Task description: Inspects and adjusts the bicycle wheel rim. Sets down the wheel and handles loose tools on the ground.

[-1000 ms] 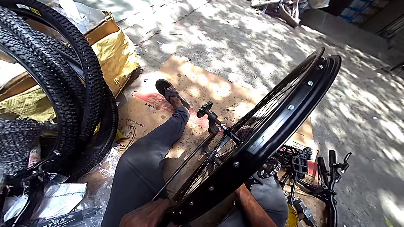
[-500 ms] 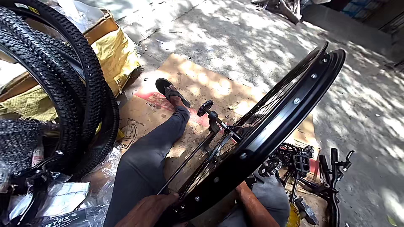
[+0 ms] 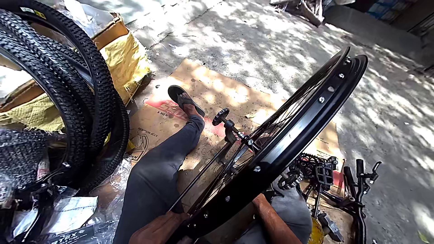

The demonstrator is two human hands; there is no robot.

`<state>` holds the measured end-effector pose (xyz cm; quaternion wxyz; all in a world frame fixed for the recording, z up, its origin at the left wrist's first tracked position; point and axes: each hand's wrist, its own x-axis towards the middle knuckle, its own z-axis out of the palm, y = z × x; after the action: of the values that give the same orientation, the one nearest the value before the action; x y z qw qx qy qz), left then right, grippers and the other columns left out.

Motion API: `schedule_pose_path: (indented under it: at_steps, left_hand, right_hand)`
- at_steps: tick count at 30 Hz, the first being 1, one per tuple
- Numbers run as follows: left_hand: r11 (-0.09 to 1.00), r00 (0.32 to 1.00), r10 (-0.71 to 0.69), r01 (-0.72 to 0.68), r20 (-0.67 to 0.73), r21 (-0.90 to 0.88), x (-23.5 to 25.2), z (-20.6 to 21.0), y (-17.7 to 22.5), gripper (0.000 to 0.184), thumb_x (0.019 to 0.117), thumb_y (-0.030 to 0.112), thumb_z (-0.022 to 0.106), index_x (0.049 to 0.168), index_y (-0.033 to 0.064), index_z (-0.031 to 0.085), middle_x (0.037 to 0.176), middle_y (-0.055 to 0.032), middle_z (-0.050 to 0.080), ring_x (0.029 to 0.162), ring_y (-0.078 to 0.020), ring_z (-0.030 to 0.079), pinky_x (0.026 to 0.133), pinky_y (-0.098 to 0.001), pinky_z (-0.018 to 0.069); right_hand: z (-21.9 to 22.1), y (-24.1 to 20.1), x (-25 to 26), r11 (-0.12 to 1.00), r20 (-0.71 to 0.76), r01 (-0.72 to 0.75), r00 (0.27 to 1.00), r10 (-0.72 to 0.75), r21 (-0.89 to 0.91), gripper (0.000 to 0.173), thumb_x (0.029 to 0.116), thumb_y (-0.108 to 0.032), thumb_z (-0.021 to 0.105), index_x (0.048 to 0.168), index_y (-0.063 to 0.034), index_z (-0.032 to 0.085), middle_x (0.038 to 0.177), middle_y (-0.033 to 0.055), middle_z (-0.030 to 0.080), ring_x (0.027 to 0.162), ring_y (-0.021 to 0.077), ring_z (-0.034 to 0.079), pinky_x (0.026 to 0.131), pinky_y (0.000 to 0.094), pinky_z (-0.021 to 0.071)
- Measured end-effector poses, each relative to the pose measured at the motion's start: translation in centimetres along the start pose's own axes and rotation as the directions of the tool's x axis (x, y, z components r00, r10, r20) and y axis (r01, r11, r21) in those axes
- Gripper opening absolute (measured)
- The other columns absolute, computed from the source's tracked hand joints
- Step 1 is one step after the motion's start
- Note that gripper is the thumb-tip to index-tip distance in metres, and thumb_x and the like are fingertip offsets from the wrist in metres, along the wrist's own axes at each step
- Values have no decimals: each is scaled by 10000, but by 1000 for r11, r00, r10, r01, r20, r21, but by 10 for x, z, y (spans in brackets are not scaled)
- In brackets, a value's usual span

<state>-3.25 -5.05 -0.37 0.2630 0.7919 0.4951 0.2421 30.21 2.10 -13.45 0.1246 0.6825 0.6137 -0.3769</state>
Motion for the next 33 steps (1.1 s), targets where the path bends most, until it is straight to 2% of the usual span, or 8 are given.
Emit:
schedule_pose_path:
  at_steps: [3,6,11,23,26,28,30,33]
  left_hand:
    - [990,974,-135,125,181,61,-2,4,-5,376,930,401,728,1157,101,743,1105,-96,759,946,-267,749,759,-502,604]
    - [994,989,-104,102,102,28,-3,9,-7,465,903,486,748,1186,118,722,1159,-85,734,1008,-215,728,809,-441,607]
    - [998,997,-57,56,50,12,-6,13,-8,329,941,396,711,1069,97,763,996,-87,764,880,-204,744,725,-411,605]
    - [999,999,-28,27,29,32,-3,5,-4,332,928,422,714,1030,112,774,952,-67,765,864,-170,739,722,-383,605]
    - [972,987,75,-104,-140,-213,6,-14,5,372,948,435,723,1084,90,755,942,-79,736,889,-155,699,798,-344,584]
    - [884,975,82,-167,-206,-437,17,-25,9,447,1006,516,596,1278,172,682,1108,-15,739,1005,-121,713,895,-330,608]
    - [841,981,44,-139,-191,-523,23,-23,6,587,1007,610,514,1384,172,612,1191,-15,726,1044,-143,709,897,-338,609]
    - [832,997,-34,-13,-73,-555,8,7,-21,597,1014,546,549,1309,34,637,1186,-69,723,1007,-137,712,853,-319,618]
  right_hand:
    - [4,5,6,1000,-11,14,1000,-14,1,447,1048,-248,540,1438,-29,556,1472,214,544,1421,380,451,1193,535,296]
    - [7,7,10,1000,-20,21,1000,-21,1,461,1042,-272,553,1442,-43,557,1480,205,540,1425,377,447,1192,544,292]
    - [6,7,10,1000,12,8,1000,-7,-24,476,1059,-242,514,1496,-52,503,1549,201,471,1468,382,390,1212,533,262]
    - [13,11,24,995,72,-13,997,21,-101,501,1070,-252,474,1544,-94,443,1615,153,391,1522,377,285,1218,547,249]
    - [14,10,16,995,82,44,996,-36,-95,440,1053,-299,511,1395,-30,582,1503,196,511,1445,380,412,1183,544,324]
    - [18,10,0,988,29,145,989,-144,-43,389,1050,-346,526,1241,-48,687,1411,189,567,1345,373,505,1120,537,406]
    - [19,4,-30,974,-66,224,972,-223,8,391,1046,-404,520,1138,-89,734,1311,178,596,1238,359,562,1042,527,470]
    - [12,-8,-83,918,-286,393,887,-362,59,451,1042,-500,472,1056,-133,734,1135,107,635,1089,284,618,918,478,531]
